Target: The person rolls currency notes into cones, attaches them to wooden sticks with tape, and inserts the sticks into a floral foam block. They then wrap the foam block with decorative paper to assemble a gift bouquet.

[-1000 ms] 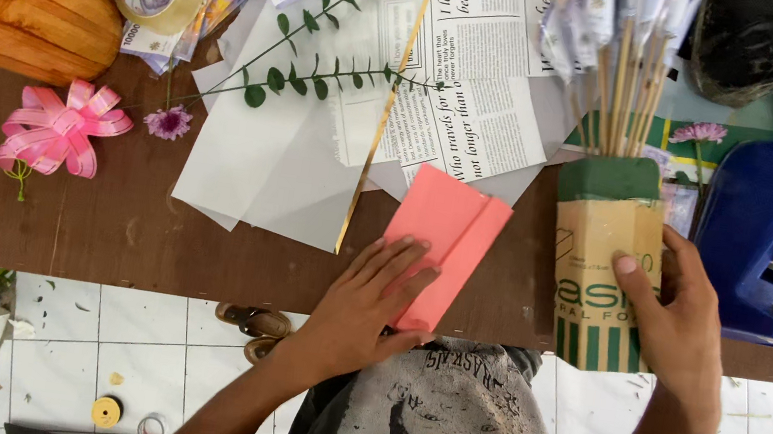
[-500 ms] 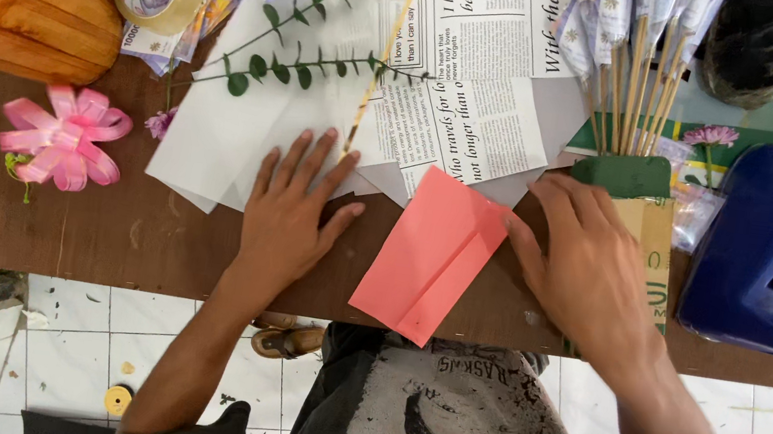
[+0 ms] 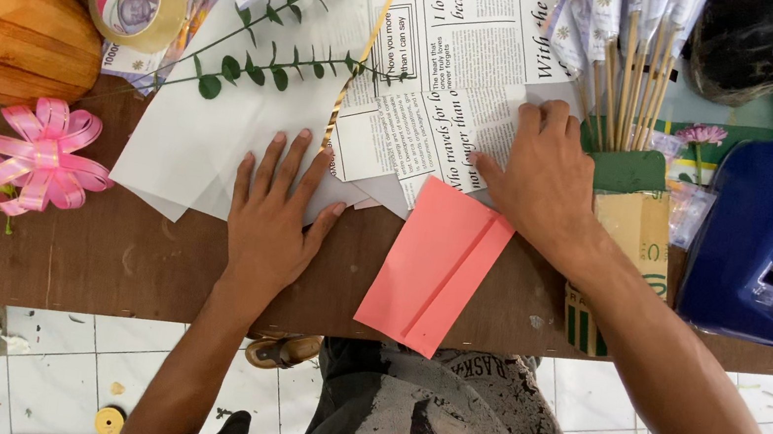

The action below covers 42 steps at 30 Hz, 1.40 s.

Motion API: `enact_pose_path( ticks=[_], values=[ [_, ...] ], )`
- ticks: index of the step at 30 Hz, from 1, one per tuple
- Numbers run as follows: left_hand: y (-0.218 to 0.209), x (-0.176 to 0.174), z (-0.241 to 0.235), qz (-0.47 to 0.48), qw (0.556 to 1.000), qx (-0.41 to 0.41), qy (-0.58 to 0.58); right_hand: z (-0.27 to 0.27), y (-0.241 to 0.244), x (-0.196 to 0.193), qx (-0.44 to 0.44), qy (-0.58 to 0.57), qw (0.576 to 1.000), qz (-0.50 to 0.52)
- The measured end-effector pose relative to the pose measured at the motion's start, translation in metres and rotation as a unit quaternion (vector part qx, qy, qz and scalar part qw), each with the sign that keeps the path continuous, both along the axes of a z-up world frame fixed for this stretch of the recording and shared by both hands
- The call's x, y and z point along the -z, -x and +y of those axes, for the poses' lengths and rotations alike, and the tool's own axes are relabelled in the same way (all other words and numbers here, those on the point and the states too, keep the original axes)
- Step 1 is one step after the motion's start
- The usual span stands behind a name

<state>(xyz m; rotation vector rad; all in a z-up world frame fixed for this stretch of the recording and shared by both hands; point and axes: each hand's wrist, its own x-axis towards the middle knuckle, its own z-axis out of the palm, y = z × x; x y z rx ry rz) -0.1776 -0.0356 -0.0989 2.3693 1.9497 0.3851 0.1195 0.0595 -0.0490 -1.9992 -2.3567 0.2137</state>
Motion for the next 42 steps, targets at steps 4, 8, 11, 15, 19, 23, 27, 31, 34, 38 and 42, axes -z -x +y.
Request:
enact_pose_path(
  ticks=[4,8,11,15,19,23,27,31,34,38,42],
  values=[
    [0.000,0.002,0.000,0.003,1.000,0.000,-0.014,-0.007,-0.003,0.018,-0.045,-0.069,0.995,-0.056],
    [-0.001,0.000,0.001,-0.005,1.000,0.001,-0.005,-0.008,-0.006,0.031,-0.067,-0.113,0.990,-0.059],
    [-0.003,-0.003,0.000,-0.006,1.000,-0.004,-0.002,-0.004,-0.011,0.037,-0.100,-0.124,0.986,-0.049],
    [-0.003,-0.004,0.001,0.002,1.000,-0.002,-0.014,0.001,-0.013,0.041,-0.136,-0.107,0.984,-0.042],
    [-0.002,-0.007,0.003,0.002,1.000,-0.007,-0.011,-0.016,-0.008,-0.003,-0.174,-0.143,0.973,-0.047],
    [-0.005,-0.009,0.006,-0.013,0.999,0.008,-0.038,-0.021,0.000,-0.052,-0.190,-0.034,0.981,0.033],
    [-0.017,-0.010,0.014,-0.018,0.992,0.084,-0.090,0.014,-0.011,-0.009,-0.165,-0.113,0.978,0.059],
    [-0.030,-0.025,0.028,-0.022,0.980,0.167,-0.105,0.051,0.002,0.005,-0.203,-0.265,0.939,-0.080],
    [-0.037,-0.015,0.035,-0.044,0.967,0.233,-0.092,0.064,0.009,0.026,-0.212,-0.340,0.888,-0.225],
    [-0.038,-0.014,0.036,-0.039,0.969,0.218,-0.105,0.058,0.016,0.014,-0.238,-0.361,0.873,-0.224],
    [-0.041,-0.016,0.031,-0.031,0.974,0.200,-0.103,0.033,0.016,-0.017,-0.273,-0.380,0.872,-0.141]
  ],
)
